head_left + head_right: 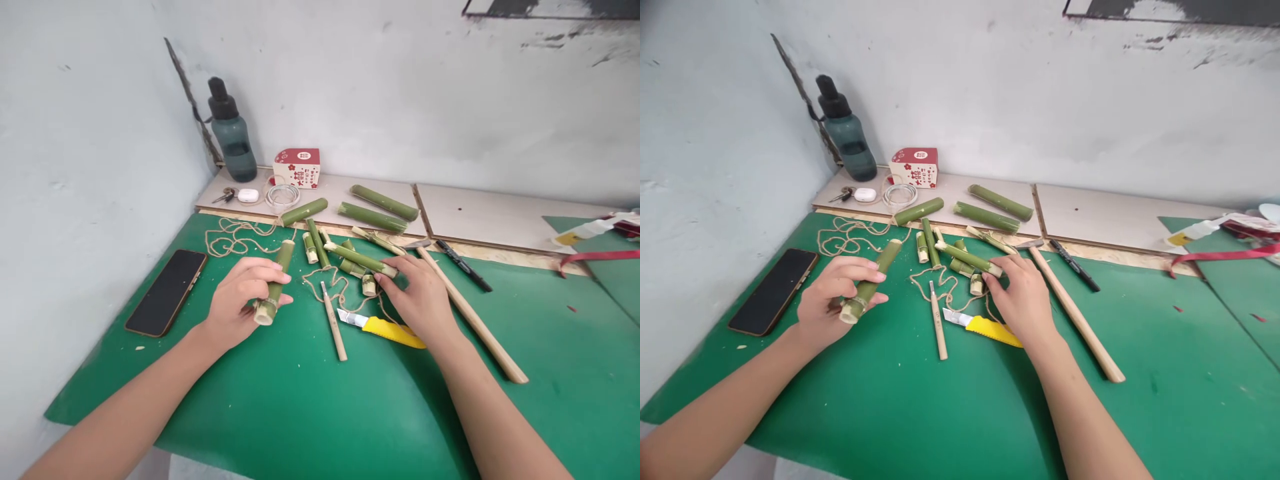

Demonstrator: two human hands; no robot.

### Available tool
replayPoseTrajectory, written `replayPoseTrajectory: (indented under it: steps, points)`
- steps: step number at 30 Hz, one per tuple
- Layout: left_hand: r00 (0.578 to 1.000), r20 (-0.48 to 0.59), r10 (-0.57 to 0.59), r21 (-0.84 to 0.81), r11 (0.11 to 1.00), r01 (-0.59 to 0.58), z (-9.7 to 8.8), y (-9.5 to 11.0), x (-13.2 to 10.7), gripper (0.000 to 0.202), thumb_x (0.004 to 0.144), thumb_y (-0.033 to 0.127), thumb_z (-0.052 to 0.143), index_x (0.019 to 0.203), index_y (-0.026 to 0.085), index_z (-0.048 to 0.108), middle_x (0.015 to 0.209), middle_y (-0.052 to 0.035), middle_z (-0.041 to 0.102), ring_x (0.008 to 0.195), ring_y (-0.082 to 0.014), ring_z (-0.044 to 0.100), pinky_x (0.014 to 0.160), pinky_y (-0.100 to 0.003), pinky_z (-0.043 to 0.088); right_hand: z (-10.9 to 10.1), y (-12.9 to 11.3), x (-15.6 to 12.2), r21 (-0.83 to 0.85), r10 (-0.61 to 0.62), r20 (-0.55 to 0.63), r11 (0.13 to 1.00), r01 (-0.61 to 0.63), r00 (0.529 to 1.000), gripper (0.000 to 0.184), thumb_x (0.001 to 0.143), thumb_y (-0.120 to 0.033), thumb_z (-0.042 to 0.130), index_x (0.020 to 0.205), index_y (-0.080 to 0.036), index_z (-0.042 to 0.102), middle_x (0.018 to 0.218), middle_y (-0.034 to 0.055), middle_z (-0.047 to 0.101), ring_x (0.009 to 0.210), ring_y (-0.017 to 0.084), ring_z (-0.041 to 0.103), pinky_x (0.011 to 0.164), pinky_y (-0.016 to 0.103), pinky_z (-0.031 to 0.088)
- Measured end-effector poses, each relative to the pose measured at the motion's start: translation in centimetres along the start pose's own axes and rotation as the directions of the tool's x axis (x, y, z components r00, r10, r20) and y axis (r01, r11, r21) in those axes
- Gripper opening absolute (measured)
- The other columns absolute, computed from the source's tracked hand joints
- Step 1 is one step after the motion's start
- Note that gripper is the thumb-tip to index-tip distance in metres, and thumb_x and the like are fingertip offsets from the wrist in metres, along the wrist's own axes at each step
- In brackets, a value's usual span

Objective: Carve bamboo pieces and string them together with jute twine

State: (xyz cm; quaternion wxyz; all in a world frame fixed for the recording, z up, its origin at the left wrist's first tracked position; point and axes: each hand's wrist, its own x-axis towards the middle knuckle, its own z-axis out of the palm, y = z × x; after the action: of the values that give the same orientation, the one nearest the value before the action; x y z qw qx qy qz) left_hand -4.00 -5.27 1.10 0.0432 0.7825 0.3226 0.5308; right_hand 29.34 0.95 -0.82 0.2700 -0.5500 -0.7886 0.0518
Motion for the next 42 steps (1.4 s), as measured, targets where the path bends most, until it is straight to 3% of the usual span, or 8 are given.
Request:
replayPoseTrajectory:
  steps: [8,16,23,28,31,36,42]
  points:
    - [0.988,-0.12,-0.095,-0.108,0.991,0.082,0.1,0.4,-0.2,0.046,0.084,0.014,0.084,0.084,0.025,0.039,0.103,-0.0034,0.078,0.099,-0.0226,0.076,0.085,-0.045,0.068,-0.3,-0.4,0.1,0.039,-0.01,-0.046,0.999,0.012,0.999,0.023,0.096,-0.037,0.064,0.11,-0.021,0.073,0.109,0.0088,0.077,0.107,0.034,0.072,0.093,0.05,0.057]
    - [0.955,-0.164,-0.247,-0.312,0.931,0.187,0.2,1.0,-0.5,0.044,0.081,0.012,0.087,0.09,0.023,0.046,0.104,-0.0049,0.077,0.096,-0.023,0.079,0.078,-0.041,0.071,-0.3,-0.2,0.0,0.023,-0.03,-0.013,0.999,0.03,0.999,0.023,0.096,-0.039,0.064,0.107,-0.02,0.073,0.107,0.0099,0.077,0.103,0.034,0.071,0.089,0.052,0.057]
    - [0.858,-0.201,-0.472,-0.428,0.83,0.357,0.2,1.1,-0.8,0.042,0.081,0.013,0.086,0.089,0.022,0.047,0.096,-0.0013,0.076,0.086,-0.0206,0.078,0.081,-0.042,0.068,-0.5,-0.7,-0.1,0.048,-0.012,-0.024,0.999,0.013,1.0,0.024,0.097,-0.039,0.063,0.108,-0.019,0.074,0.108,0.0102,0.078,0.104,0.033,0.071,0.092,0.05,0.057]
    - [0.779,-0.181,-0.601,-0.476,0.746,0.465,0.3,0.6,-0.4,0.038,0.082,0.014,0.085,0.088,0.023,0.049,0.099,-0.0019,0.073,0.091,-0.0205,0.077,0.087,-0.041,0.065,-0.6,-0.9,-0.1,0.062,-0.006,-0.02,0.998,0.007,1.0,0.022,0.097,-0.035,0.064,0.11,-0.02,0.073,0.11,0.0106,0.077,0.104,0.033,0.071,0.093,0.05,0.057]
    - [0.75,-0.205,-0.629,-0.458,0.739,0.495,0.2,0.3,-0.3,0.035,0.08,0.015,0.087,0.09,0.023,0.054,0.1,-0.0021,0.071,0.095,-0.0194,0.074,0.093,-0.04,0.061,-0.6,-0.9,-0.1,0.069,0.003,-0.011,0.998,-0.003,1.0,0.021,0.096,-0.033,0.064,0.111,-0.021,0.073,0.111,0.0105,0.077,0.106,0.033,0.07,0.095,0.051,0.056]
    - [0.74,-0.216,-0.637,-0.397,0.75,0.53,0.0,-0.1,-0.5,0.035,0.078,0.019,0.089,0.093,0.026,0.058,0.102,-0.002,0.068,0.096,-0.0203,0.072,0.097,-0.043,0.06,-1.0,-1.1,-0.1,0.09,0.04,-0.03,0.995,-0.038,0.999,0.02,0.095,-0.033,0.065,0.109,-0.021,0.074,0.11,0.0104,0.078,0.107,0.034,0.072,0.096,0.051,0.056]
    - [0.757,-0.151,-0.635,-0.459,0.724,0.516,0.1,0.1,-0.3,0.043,0.074,0.019,0.091,0.102,0.027,0.059,0.114,-0.0033,0.064,0.101,-0.0193,0.07,0.099,-0.042,0.062,-1.5,-1.7,0.0,0.194,0.078,-0.184,0.98,-0.041,0.98,0.021,0.097,-0.035,0.064,0.111,-0.022,0.073,0.107,0.0097,0.078,0.102,0.029,0.074,0.094,0.045,0.058]
